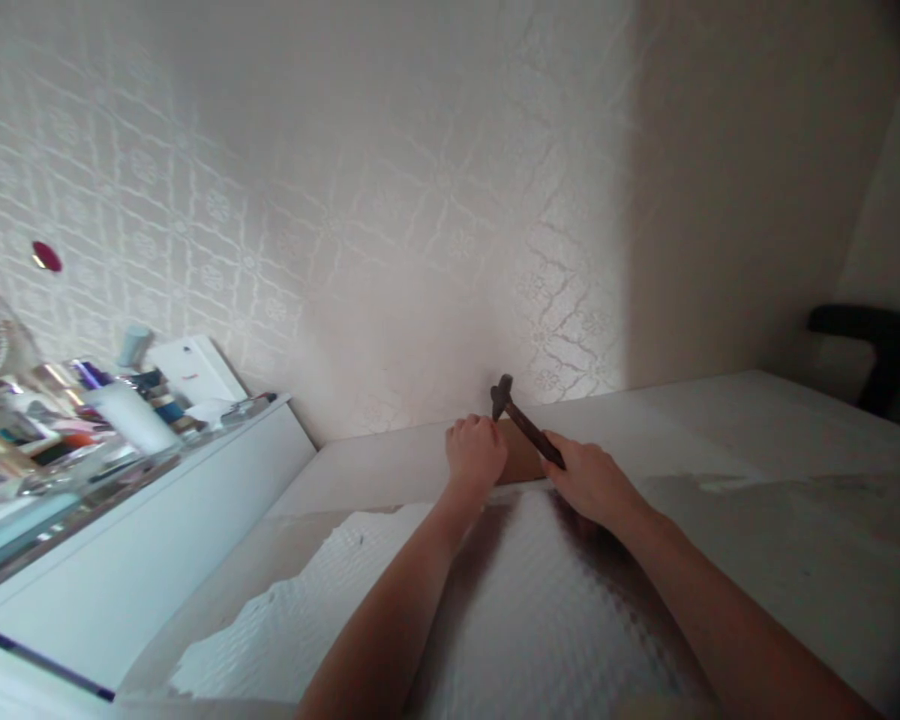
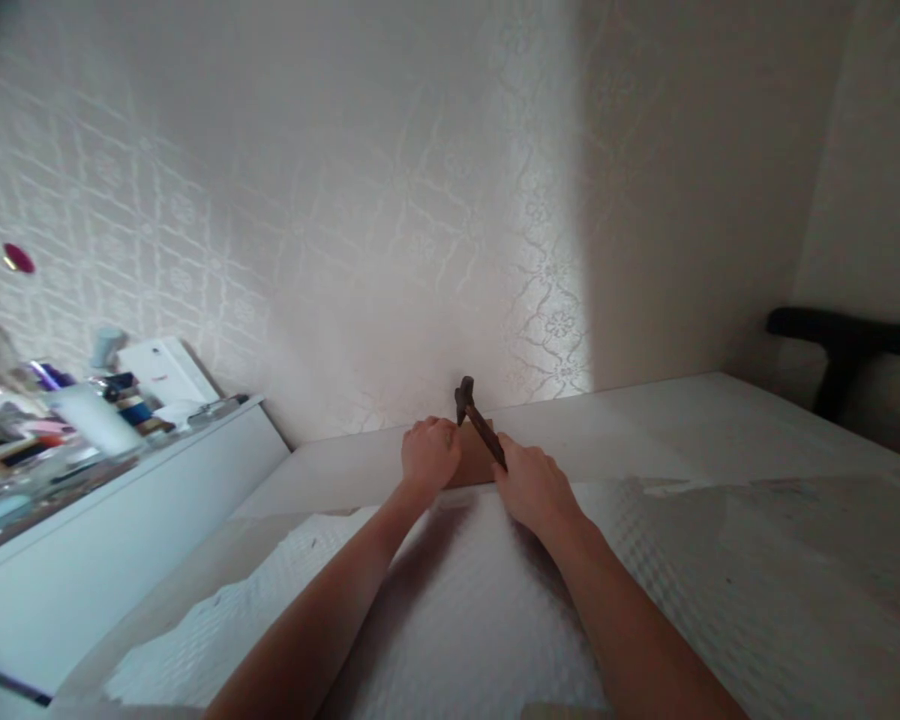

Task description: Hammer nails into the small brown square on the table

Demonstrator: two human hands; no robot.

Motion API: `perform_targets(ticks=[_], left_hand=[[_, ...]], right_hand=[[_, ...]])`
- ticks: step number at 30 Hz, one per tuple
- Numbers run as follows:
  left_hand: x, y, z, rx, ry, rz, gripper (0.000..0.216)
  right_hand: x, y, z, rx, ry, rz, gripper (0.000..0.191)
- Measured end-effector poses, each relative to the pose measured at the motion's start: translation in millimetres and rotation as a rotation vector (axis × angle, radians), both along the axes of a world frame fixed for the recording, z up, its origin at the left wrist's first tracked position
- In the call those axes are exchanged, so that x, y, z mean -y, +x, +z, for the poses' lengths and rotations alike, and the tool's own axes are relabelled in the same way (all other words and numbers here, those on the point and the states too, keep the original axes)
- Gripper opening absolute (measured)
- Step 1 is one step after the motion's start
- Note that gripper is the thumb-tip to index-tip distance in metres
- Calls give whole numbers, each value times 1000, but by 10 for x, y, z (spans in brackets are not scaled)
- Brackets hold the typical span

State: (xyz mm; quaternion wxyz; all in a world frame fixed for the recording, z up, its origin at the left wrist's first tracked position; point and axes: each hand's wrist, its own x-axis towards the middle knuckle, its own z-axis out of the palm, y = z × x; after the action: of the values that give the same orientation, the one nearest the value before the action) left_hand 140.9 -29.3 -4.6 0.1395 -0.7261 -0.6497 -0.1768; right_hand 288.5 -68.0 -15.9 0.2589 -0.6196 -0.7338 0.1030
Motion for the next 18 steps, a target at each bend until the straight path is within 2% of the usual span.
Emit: perform_targets(ticks=[5, 9, 12, 16, 18], left_hand=[[337, 396, -66, -87, -184, -45, 45], [442, 459, -111, -121, -272, -72, 44], [437, 249, -81, -139, -312, -165, 39], [383, -206, -21, -92, -379, -373, 50], [350, -381, -4, -46, -427, -363, 57]], right_hand=[[13, 19, 69, -22, 22, -97, 44], [8, 40, 97, -35, 57, -119, 44], [3, 43, 92, -30, 65, -90, 44], [-7, 21, 54, -49, 61, 1, 46], [-7, -3, 30, -77, 57, 54, 47]])
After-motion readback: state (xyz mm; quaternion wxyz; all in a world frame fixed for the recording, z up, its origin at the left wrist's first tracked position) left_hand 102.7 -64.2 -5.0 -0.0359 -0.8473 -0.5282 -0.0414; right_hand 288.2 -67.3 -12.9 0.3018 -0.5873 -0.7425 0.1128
